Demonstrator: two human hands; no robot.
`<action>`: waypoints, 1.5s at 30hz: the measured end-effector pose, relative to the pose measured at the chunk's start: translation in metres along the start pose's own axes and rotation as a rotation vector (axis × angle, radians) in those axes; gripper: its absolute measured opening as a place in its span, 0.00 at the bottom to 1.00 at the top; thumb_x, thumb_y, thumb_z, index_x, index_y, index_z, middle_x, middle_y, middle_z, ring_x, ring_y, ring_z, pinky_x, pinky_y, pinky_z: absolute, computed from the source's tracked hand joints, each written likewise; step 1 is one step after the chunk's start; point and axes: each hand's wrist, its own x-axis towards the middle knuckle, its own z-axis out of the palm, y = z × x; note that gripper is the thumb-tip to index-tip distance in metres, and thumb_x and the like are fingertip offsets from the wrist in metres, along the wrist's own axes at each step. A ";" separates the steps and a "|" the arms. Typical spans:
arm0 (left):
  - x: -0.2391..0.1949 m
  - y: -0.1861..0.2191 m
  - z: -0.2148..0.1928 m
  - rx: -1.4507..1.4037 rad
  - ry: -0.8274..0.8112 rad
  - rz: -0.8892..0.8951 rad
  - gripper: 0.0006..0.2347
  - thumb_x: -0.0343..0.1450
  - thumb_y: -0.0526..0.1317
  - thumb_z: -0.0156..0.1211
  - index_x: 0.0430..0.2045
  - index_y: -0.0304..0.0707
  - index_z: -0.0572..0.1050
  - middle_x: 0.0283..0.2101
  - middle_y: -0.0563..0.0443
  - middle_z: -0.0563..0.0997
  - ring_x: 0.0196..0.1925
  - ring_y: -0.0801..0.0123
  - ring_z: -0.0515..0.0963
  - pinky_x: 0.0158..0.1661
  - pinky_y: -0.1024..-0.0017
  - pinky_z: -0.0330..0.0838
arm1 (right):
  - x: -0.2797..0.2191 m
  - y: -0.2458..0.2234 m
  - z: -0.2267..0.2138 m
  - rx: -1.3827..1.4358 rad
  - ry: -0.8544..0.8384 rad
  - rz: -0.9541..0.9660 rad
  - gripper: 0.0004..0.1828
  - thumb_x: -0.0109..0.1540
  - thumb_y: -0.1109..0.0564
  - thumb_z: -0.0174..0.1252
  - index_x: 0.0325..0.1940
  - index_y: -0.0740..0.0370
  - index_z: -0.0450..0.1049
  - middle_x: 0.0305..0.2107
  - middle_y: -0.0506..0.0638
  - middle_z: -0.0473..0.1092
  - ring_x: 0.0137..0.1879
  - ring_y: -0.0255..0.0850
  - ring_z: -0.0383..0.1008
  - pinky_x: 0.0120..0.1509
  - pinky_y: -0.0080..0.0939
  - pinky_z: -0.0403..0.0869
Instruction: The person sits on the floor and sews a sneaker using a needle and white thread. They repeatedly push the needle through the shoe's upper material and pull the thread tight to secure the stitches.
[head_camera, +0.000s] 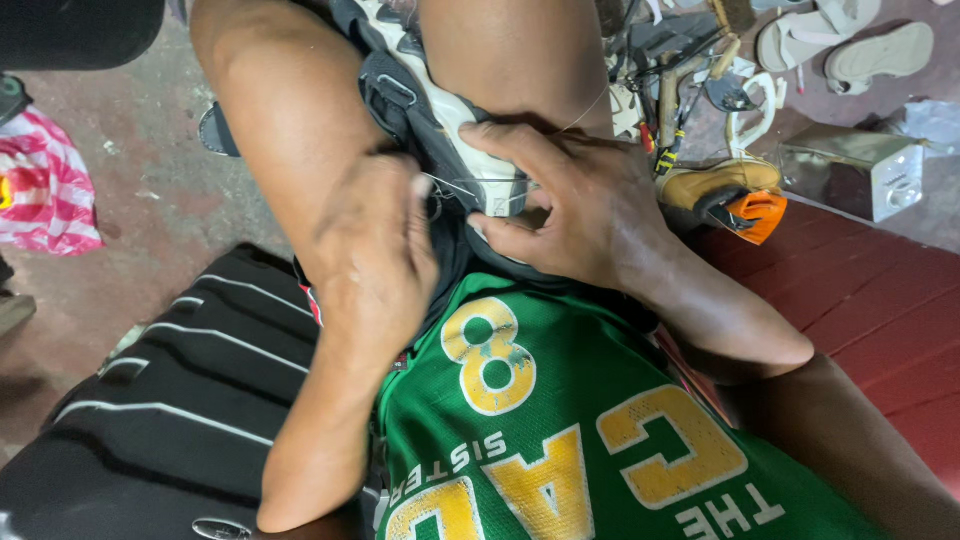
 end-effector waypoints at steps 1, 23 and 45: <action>0.000 -0.003 -0.004 0.044 -0.004 -0.007 0.03 0.79 0.30 0.58 0.41 0.28 0.71 0.40 0.33 0.76 0.43 0.40 0.78 0.45 0.53 0.72 | 0.001 0.001 0.001 -0.011 -0.003 0.000 0.34 0.58 0.49 0.75 0.66 0.53 0.71 0.54 0.48 0.76 0.40 0.39 0.82 0.42 0.34 0.80; -0.012 -0.005 -0.007 -0.373 -0.130 -0.215 0.08 0.73 0.34 0.64 0.44 0.32 0.77 0.36 0.48 0.75 0.32 0.67 0.76 0.31 0.72 0.73 | 0.001 0.006 -0.002 -0.049 -0.041 0.031 0.37 0.55 0.46 0.77 0.65 0.50 0.72 0.50 0.45 0.78 0.36 0.39 0.80 0.40 0.37 0.79; 0.038 -0.010 0.007 -0.136 -0.245 0.124 0.19 0.68 0.47 0.75 0.31 0.30 0.73 0.30 0.42 0.73 0.35 0.47 0.75 0.37 0.55 0.70 | 0.028 0.012 -0.024 0.242 -0.078 0.006 0.13 0.76 0.57 0.55 0.41 0.66 0.64 0.30 0.54 0.63 0.30 0.41 0.64 0.38 0.40 0.67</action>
